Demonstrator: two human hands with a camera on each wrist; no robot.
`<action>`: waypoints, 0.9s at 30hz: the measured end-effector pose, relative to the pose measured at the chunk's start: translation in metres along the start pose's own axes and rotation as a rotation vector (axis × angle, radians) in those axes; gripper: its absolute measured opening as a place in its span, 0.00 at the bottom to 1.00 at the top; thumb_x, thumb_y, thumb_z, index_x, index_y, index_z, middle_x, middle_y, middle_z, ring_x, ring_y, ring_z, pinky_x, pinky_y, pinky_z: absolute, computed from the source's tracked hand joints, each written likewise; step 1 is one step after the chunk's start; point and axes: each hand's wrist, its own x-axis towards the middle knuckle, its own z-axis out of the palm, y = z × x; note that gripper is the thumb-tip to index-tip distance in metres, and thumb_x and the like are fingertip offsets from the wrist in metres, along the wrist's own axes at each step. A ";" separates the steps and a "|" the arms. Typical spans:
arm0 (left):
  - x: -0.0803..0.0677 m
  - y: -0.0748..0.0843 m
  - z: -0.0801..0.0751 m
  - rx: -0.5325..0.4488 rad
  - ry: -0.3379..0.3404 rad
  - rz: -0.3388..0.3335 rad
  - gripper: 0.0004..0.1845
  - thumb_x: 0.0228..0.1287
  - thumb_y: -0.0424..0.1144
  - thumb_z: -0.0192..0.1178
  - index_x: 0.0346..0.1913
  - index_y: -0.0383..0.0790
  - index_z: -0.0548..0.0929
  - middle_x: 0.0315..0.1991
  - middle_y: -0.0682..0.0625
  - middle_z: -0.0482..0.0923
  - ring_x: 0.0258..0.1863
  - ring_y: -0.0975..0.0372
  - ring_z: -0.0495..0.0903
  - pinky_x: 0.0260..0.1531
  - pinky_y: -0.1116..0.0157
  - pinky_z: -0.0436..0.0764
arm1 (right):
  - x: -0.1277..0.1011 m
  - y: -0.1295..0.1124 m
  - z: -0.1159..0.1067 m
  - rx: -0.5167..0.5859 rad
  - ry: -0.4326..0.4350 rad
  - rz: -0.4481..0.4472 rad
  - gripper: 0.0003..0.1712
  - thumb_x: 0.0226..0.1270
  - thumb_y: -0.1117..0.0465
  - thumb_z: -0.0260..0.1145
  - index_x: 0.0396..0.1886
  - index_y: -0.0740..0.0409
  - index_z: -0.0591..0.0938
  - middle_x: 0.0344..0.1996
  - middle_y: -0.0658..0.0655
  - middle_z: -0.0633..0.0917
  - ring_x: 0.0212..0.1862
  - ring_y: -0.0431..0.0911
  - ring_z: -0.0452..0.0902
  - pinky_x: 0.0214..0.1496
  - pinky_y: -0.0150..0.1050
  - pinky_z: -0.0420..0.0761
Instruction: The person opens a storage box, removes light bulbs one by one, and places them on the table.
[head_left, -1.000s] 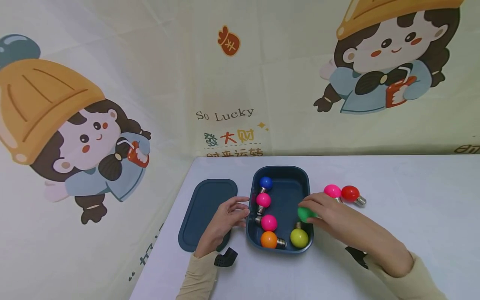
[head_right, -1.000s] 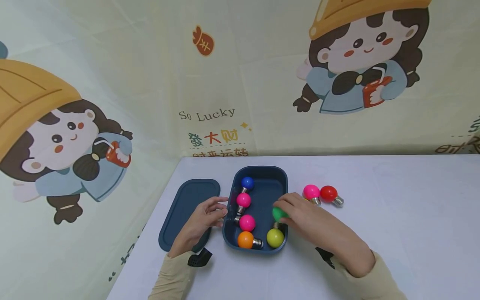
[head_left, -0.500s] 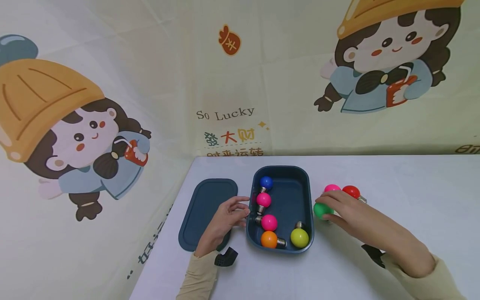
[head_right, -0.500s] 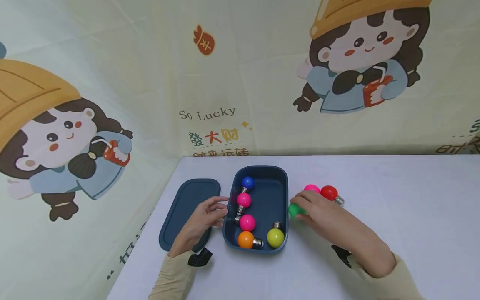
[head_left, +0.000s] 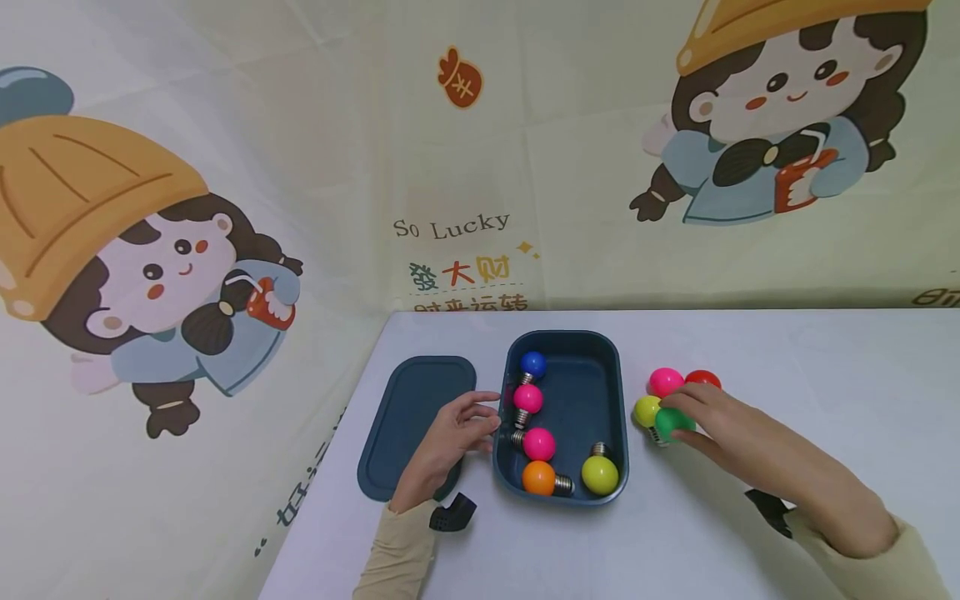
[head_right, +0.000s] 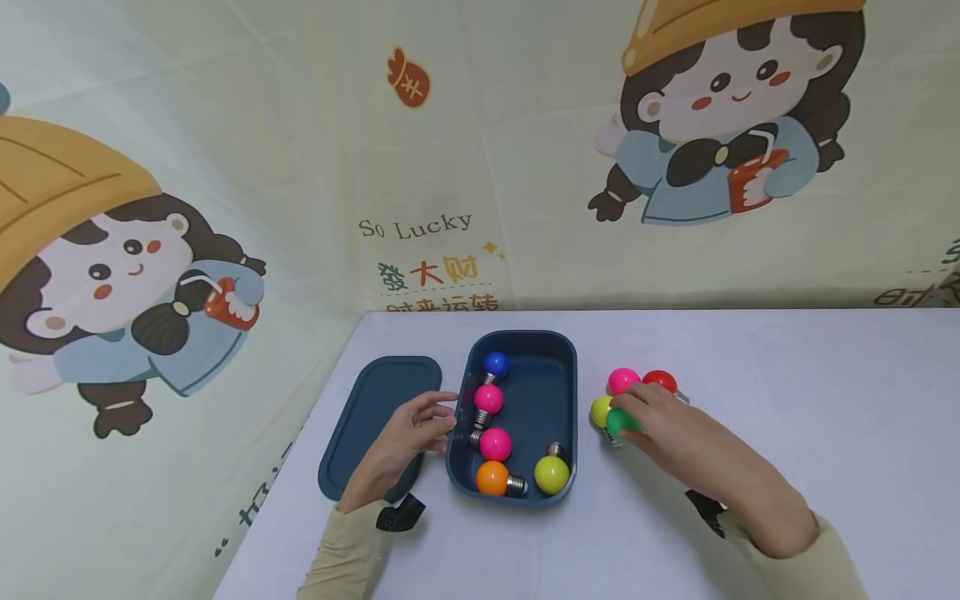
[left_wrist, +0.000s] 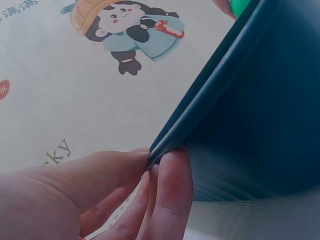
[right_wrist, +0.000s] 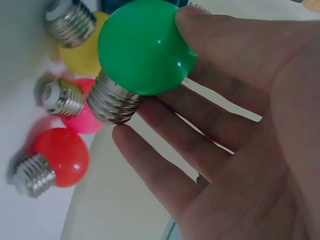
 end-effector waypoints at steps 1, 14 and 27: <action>0.000 0.000 0.000 0.000 0.001 0.000 0.24 0.67 0.42 0.65 0.64 0.41 0.76 0.48 0.43 0.80 0.36 0.60 0.82 0.38 0.65 0.86 | -0.001 0.001 0.000 -0.007 0.000 0.003 0.30 0.49 0.62 0.80 0.53 0.59 0.81 0.46 0.56 0.81 0.48 0.49 0.79 0.43 0.43 0.87; 0.001 0.000 0.001 0.002 0.001 0.000 0.24 0.67 0.43 0.66 0.64 0.41 0.76 0.48 0.42 0.81 0.37 0.59 0.82 0.38 0.65 0.86 | -0.005 0.014 0.006 -0.021 -0.012 0.027 0.31 0.47 0.63 0.81 0.53 0.61 0.82 0.41 0.55 0.81 0.44 0.47 0.77 0.38 0.40 0.87; 0.000 0.000 0.001 -0.001 0.004 0.002 0.24 0.67 0.42 0.65 0.64 0.42 0.76 0.47 0.44 0.80 0.37 0.59 0.83 0.38 0.64 0.86 | -0.007 0.022 0.012 -0.011 -0.035 0.013 0.31 0.45 0.63 0.82 0.53 0.61 0.82 0.40 0.53 0.81 0.43 0.45 0.78 0.37 0.38 0.87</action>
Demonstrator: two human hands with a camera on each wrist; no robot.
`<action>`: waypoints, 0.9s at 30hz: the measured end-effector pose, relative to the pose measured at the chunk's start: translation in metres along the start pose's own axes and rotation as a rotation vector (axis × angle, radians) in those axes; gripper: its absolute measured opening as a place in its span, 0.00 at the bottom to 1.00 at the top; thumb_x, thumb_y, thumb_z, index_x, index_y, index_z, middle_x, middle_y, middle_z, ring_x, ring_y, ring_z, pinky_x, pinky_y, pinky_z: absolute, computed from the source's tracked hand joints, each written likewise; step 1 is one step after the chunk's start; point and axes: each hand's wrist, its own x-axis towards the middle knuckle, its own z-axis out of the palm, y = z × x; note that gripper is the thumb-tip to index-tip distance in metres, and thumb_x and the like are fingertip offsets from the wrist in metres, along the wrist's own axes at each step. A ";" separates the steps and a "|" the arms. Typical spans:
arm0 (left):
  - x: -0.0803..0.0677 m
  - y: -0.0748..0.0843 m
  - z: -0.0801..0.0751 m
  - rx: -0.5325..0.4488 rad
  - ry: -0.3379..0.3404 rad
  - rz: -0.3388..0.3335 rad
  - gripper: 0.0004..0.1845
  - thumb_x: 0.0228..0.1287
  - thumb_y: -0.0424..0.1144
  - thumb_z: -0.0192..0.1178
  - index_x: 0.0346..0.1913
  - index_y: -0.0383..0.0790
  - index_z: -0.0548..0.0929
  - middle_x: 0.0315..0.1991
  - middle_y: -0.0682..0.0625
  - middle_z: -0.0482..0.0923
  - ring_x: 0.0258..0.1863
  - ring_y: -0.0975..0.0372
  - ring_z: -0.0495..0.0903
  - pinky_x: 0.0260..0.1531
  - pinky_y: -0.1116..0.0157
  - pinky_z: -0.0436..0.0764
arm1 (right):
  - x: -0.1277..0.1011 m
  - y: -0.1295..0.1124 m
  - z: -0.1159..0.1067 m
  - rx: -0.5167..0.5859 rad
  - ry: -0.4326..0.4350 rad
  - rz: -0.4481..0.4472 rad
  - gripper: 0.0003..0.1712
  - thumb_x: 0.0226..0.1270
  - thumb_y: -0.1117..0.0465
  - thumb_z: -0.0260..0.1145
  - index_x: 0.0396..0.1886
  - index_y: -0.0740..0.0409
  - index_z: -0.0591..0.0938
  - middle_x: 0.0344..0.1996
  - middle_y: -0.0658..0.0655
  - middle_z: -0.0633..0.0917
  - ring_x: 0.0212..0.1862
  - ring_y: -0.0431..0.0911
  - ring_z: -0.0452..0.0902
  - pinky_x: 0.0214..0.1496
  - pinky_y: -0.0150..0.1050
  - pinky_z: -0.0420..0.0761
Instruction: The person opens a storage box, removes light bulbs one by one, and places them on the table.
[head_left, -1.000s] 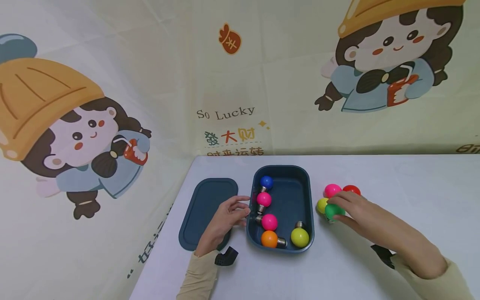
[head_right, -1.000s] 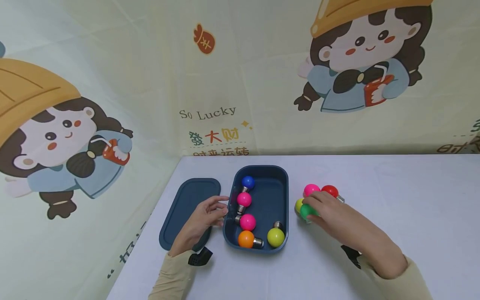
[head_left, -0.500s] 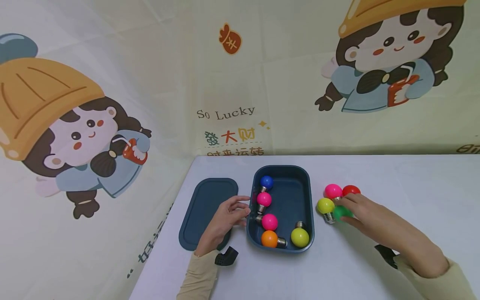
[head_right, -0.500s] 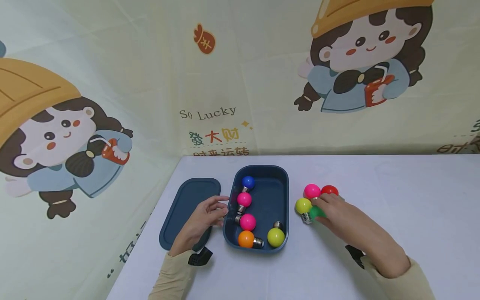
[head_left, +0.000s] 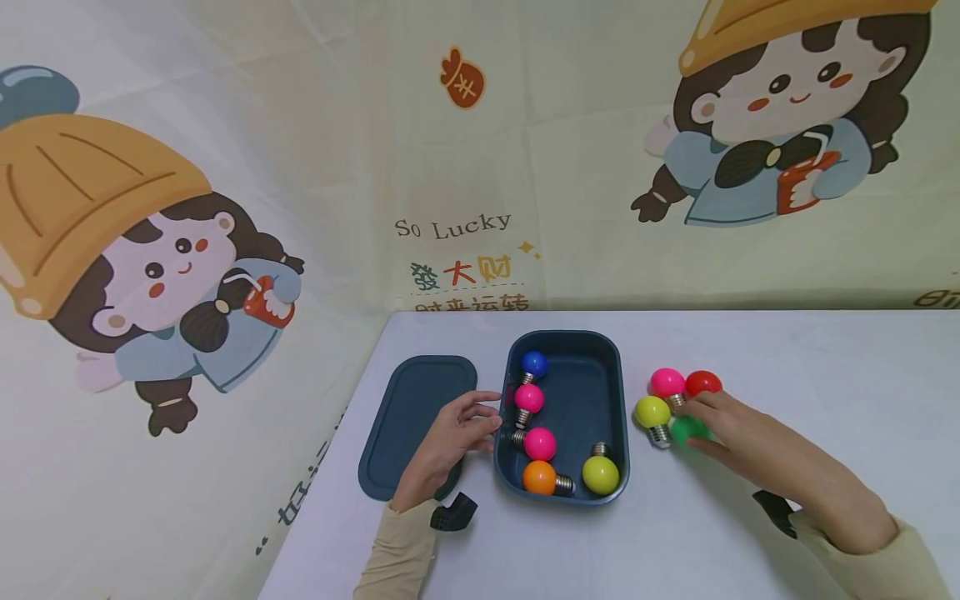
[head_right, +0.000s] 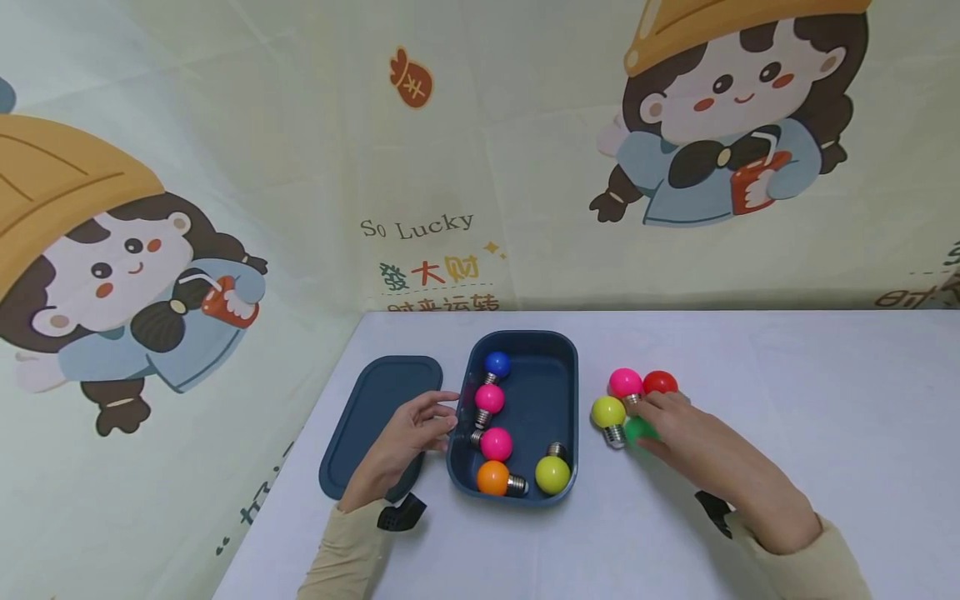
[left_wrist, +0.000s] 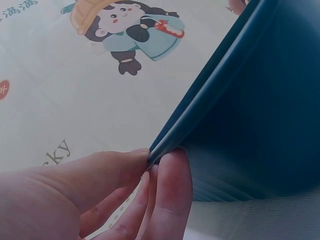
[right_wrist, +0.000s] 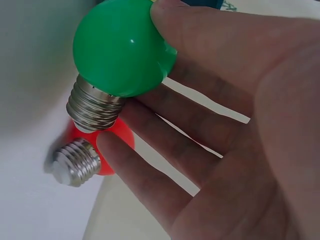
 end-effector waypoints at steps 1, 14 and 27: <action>0.000 0.000 0.000 -0.001 0.000 0.000 0.24 0.67 0.42 0.65 0.64 0.42 0.76 0.47 0.44 0.80 0.37 0.59 0.83 0.38 0.64 0.86 | 0.000 0.001 0.001 -0.001 0.002 -0.004 0.31 0.45 0.63 0.82 0.53 0.61 0.82 0.40 0.53 0.81 0.43 0.46 0.78 0.37 0.38 0.87; -0.002 0.002 0.000 0.010 0.001 -0.007 0.24 0.68 0.41 0.65 0.64 0.39 0.75 0.50 0.37 0.79 0.37 0.59 0.82 0.39 0.64 0.86 | -0.001 0.004 0.006 0.017 -0.021 0.025 0.27 0.45 0.62 0.82 0.48 0.56 0.84 0.40 0.51 0.81 0.44 0.47 0.76 0.37 0.39 0.87; -0.001 0.001 0.000 -0.002 -0.003 -0.006 0.23 0.68 0.41 0.64 0.63 0.41 0.76 0.48 0.41 0.80 0.37 0.59 0.82 0.38 0.64 0.86 | 0.002 -0.003 0.000 -0.016 -0.004 0.028 0.29 0.45 0.60 0.82 0.50 0.59 0.83 0.42 0.54 0.82 0.45 0.49 0.80 0.39 0.43 0.87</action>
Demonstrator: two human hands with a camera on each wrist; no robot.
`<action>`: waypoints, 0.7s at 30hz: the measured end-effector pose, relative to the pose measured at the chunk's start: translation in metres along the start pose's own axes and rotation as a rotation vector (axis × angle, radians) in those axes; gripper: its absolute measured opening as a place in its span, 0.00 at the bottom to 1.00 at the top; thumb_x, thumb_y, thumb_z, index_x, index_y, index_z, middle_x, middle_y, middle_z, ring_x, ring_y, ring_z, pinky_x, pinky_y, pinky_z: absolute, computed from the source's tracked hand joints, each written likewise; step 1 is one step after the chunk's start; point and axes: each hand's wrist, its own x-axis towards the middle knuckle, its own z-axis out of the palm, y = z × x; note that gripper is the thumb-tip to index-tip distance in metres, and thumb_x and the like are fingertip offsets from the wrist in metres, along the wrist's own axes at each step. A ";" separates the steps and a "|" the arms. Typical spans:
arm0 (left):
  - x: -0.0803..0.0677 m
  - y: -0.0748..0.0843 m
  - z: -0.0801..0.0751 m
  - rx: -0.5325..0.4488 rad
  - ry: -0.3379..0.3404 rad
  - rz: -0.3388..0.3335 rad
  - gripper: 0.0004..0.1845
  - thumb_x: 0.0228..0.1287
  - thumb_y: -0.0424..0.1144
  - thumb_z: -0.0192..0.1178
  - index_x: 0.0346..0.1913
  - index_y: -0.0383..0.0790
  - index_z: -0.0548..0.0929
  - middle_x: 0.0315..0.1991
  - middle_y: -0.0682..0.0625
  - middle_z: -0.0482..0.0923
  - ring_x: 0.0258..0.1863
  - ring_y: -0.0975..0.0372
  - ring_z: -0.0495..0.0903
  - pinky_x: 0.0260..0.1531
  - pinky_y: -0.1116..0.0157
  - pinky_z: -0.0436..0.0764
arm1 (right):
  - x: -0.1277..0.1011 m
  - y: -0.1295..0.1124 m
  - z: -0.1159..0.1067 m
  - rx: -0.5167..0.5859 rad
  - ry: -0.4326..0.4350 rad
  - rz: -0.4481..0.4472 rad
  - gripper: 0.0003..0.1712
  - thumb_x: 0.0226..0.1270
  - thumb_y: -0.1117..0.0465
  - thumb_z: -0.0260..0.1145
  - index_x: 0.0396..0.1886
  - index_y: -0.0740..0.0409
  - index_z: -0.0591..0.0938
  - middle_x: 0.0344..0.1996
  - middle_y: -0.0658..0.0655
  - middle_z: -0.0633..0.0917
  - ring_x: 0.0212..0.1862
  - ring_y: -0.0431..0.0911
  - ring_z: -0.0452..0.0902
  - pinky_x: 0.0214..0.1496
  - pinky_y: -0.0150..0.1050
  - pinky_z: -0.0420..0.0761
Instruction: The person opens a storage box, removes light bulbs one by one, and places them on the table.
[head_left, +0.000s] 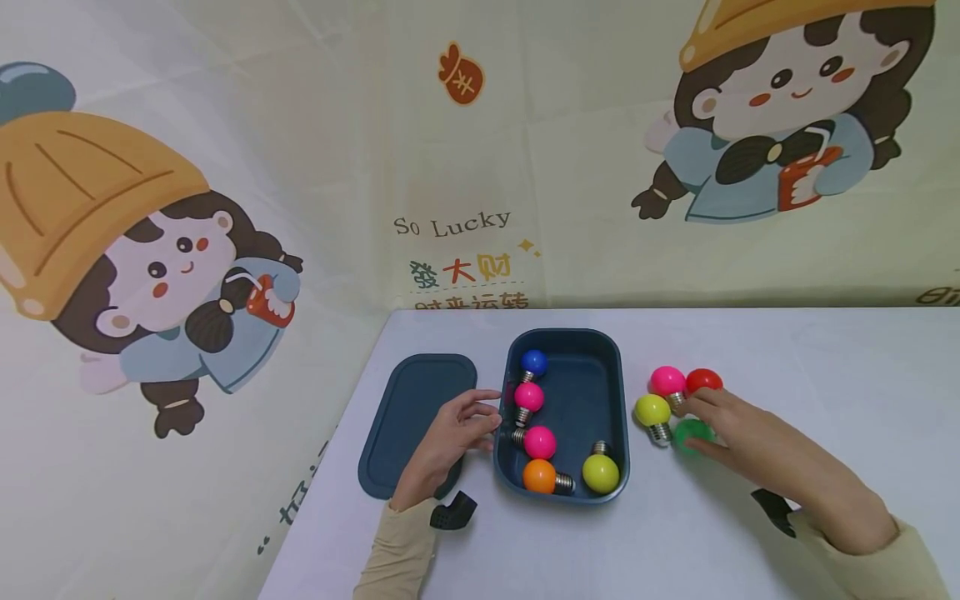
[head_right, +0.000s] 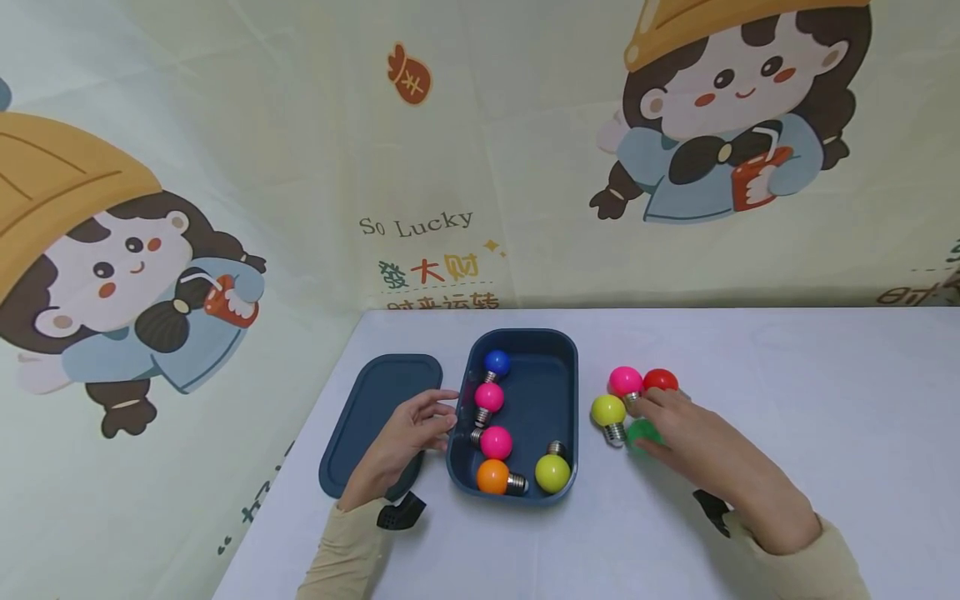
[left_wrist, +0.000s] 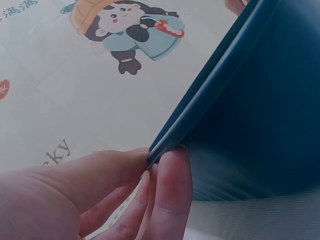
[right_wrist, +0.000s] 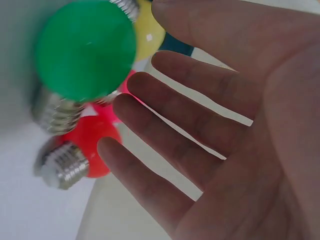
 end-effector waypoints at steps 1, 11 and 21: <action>0.000 0.000 0.000 0.000 0.000 -0.001 0.23 0.68 0.41 0.64 0.63 0.41 0.76 0.48 0.40 0.80 0.37 0.59 0.81 0.38 0.64 0.86 | 0.000 -0.002 -0.001 -0.001 0.005 -0.002 0.29 0.45 0.60 0.82 0.49 0.59 0.83 0.43 0.54 0.82 0.45 0.49 0.80 0.39 0.43 0.87; 0.000 0.001 0.000 -0.002 0.001 -0.006 0.24 0.67 0.42 0.65 0.64 0.41 0.76 0.47 0.43 0.80 0.36 0.59 0.82 0.38 0.64 0.86 | 0.007 -0.018 -0.007 0.000 0.035 -0.024 0.26 0.50 0.58 0.81 0.50 0.57 0.84 0.46 0.55 0.83 0.48 0.51 0.79 0.44 0.48 0.86; 0.000 0.001 -0.001 -0.016 -0.009 0.000 0.24 0.67 0.41 0.65 0.64 0.40 0.75 0.48 0.40 0.80 0.36 0.60 0.82 0.37 0.64 0.86 | 0.010 -0.037 -0.006 -0.017 0.120 -0.145 0.23 0.49 0.60 0.81 0.47 0.52 0.83 0.43 0.49 0.82 0.46 0.43 0.78 0.44 0.41 0.86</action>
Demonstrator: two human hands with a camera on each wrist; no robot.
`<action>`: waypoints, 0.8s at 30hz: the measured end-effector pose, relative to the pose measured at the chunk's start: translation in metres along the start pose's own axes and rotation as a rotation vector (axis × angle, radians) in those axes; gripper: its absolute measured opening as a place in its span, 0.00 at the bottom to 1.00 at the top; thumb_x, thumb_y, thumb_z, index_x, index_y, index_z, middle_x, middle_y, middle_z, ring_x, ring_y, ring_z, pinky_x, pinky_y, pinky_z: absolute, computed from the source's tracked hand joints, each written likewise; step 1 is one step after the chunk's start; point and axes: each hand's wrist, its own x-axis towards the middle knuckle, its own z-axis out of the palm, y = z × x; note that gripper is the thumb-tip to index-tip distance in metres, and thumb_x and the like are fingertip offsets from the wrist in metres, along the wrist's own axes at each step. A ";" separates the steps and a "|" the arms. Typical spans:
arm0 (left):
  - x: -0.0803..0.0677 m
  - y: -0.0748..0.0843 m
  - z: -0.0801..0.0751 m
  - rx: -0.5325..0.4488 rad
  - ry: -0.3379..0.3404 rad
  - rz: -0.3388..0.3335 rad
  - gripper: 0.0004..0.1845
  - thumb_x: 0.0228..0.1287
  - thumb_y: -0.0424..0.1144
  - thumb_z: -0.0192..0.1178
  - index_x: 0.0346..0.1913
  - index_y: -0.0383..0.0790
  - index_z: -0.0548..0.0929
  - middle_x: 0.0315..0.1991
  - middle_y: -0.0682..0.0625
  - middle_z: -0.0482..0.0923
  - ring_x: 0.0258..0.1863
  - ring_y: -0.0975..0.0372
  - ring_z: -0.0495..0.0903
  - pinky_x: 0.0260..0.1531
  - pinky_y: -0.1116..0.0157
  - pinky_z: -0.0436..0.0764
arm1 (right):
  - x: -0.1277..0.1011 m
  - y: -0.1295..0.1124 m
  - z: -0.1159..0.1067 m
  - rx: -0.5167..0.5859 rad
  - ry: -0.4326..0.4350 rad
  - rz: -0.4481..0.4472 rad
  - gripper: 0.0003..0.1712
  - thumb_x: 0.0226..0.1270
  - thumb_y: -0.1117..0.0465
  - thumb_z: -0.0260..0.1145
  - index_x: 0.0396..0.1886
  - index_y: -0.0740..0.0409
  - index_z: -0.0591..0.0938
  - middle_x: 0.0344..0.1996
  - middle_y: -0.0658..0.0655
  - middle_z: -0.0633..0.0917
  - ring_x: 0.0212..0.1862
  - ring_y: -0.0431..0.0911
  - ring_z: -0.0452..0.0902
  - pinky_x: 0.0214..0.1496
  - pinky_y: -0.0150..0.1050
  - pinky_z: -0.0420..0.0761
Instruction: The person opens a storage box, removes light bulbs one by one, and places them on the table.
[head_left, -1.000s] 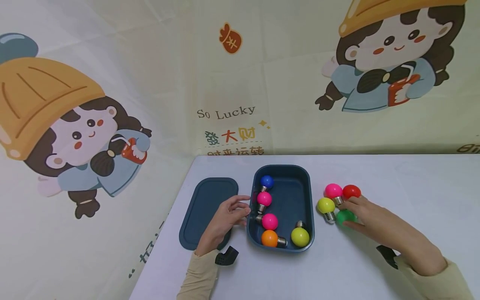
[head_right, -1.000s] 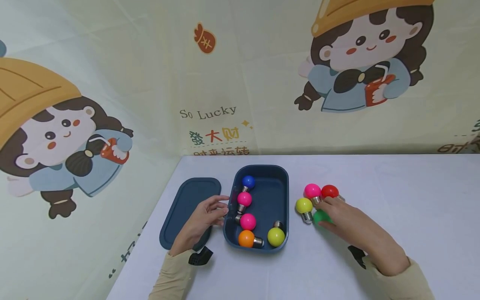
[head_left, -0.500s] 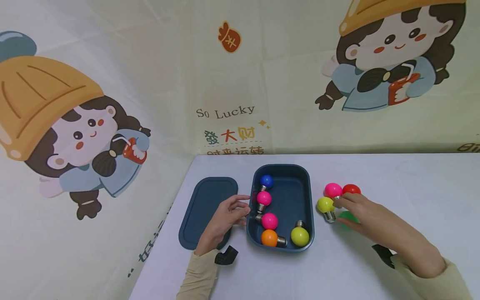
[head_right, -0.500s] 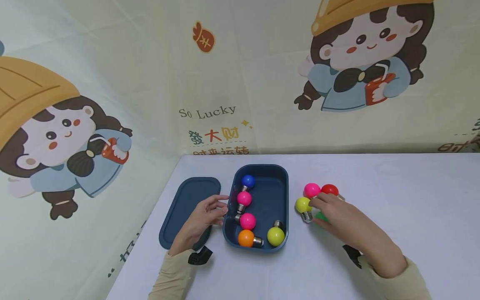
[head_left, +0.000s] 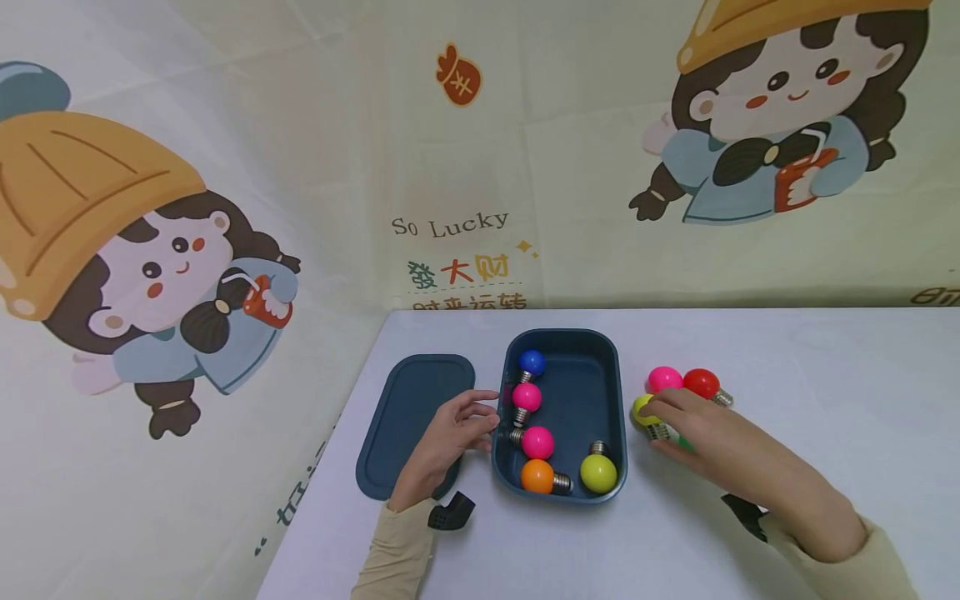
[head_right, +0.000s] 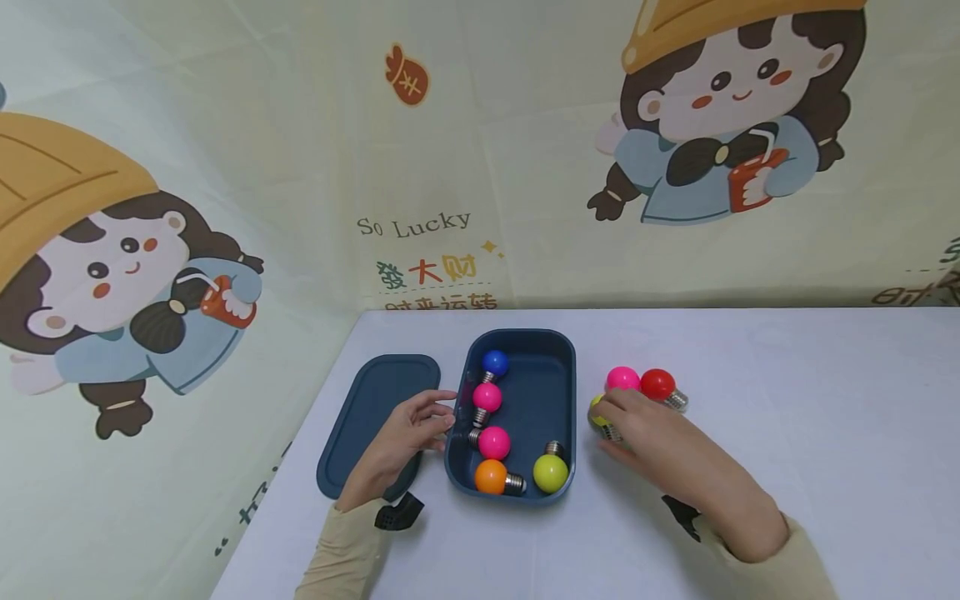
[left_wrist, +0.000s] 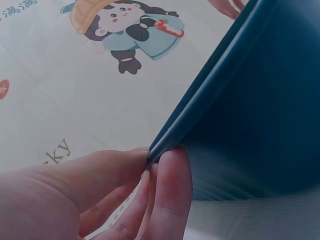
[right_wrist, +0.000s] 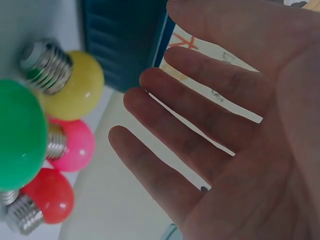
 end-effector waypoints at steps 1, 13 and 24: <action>0.000 0.000 0.000 -0.003 -0.002 0.003 0.24 0.67 0.40 0.65 0.64 0.39 0.75 0.48 0.39 0.79 0.35 0.60 0.82 0.37 0.65 0.86 | 0.001 -0.002 0.000 0.000 0.001 -0.006 0.23 0.49 0.60 0.81 0.46 0.52 0.83 0.43 0.49 0.82 0.45 0.42 0.78 0.44 0.40 0.85; -0.001 0.000 0.000 -0.009 -0.005 0.001 0.24 0.67 0.40 0.65 0.64 0.40 0.75 0.49 0.38 0.79 0.35 0.61 0.81 0.37 0.66 0.86 | 0.016 -0.015 -0.003 0.043 -0.119 0.036 0.22 0.52 0.57 0.79 0.48 0.53 0.84 0.45 0.50 0.83 0.47 0.45 0.80 0.44 0.39 0.86; -0.001 -0.002 0.001 0.004 -0.006 0.023 0.24 0.68 0.42 0.64 0.64 0.39 0.75 0.47 0.42 0.80 0.36 0.60 0.82 0.38 0.63 0.87 | 0.025 -0.024 0.000 0.050 -0.207 0.035 0.24 0.52 0.53 0.79 0.48 0.53 0.84 0.46 0.51 0.82 0.49 0.46 0.79 0.44 0.38 0.86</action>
